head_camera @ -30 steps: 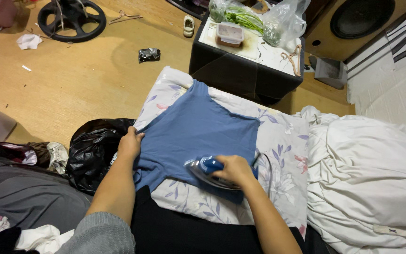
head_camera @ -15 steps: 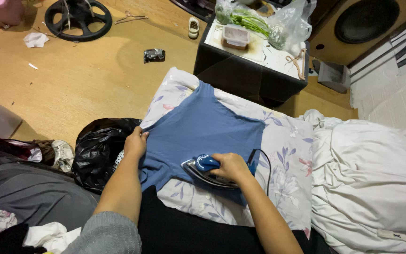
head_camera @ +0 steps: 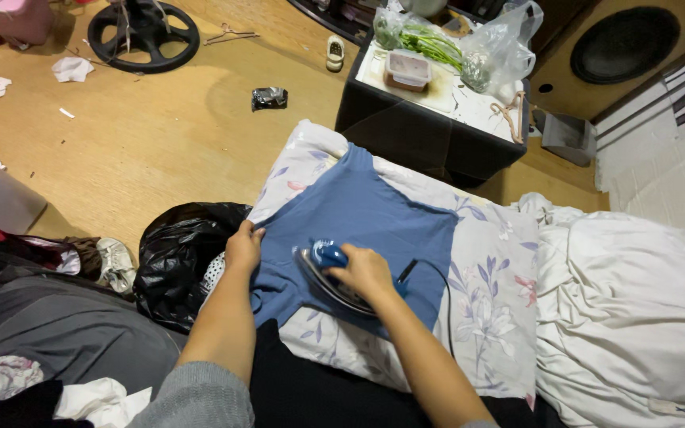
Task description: The person irons a blue long-sleeved shirt on a floral-patterned ironing board, smoothing the sleeves and body with a blue iron. They then fold the shirt and place it on a stack of other folded clothes.
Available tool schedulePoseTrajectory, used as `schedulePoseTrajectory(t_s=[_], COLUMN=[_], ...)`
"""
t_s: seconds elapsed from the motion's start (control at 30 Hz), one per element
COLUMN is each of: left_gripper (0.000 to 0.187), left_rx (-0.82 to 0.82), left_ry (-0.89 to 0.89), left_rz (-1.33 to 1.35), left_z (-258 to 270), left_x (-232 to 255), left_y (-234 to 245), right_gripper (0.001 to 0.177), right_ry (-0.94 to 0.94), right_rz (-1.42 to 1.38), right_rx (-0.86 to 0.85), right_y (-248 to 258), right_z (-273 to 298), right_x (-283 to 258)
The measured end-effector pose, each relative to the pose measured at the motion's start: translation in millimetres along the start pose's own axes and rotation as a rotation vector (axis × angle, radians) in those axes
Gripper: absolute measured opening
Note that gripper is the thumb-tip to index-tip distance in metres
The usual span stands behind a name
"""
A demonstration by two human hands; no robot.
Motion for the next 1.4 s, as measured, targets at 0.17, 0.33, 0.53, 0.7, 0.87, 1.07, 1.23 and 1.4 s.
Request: schedulePoseTrajectory(t_s=[0.17,0.33,0.53,0.7,0.87,1.07,1.23,1.4], left_gripper=[0.033,0.032,0.029,0.029,0.025,0.024,0.023,0.024], left_rx=[0.008,0.027,0.009,0.041,0.076,0.067,0.075,0.06], left_ry=[0.032,0.032,0.073,0.06,0.019,0.006,0.033,0.007], left_rz=[0.007,0.0,-0.037,-0.033,0.012,-0.019,-0.037,-0.072], left_z=[-1,3,6,9,10,5,8,4], left_x=[0,3,9,14,10,10,6,6], left_y=[0,0,4,7,11,8,9,6], right_gripper=[0.05,0.049,0.052,0.052,0.051,0.051,0.053,0.053], right_ry=[0.03,0.118,0.0,0.082,0.015,0.092,-0.027,0.227], right_rz=[0.009,0.002,0.045,0.052,0.062,0.058,0.062,0.091], right_rx=[-0.074,0.028,-0.065,-0.035,-0.004,-0.002,0.032,-0.058], right_y=[-9,-9,-14,-11,-13,-11,-14,-13], right_z=[-20,-26,-35,-33,-37,-37,-38,-35], right_x=[-20,-34,-31,-37,-37,-40,-37,-30])
Point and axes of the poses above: each hand's wrist, its own z-axis away from the middle knuckle, its own y-axis out of the back of the hand, x = y × z, the point moved 7 cm from there along -z, towards the middle knuckle, and after that the axes turned 12 degrees about z, right-handed, at the moved point
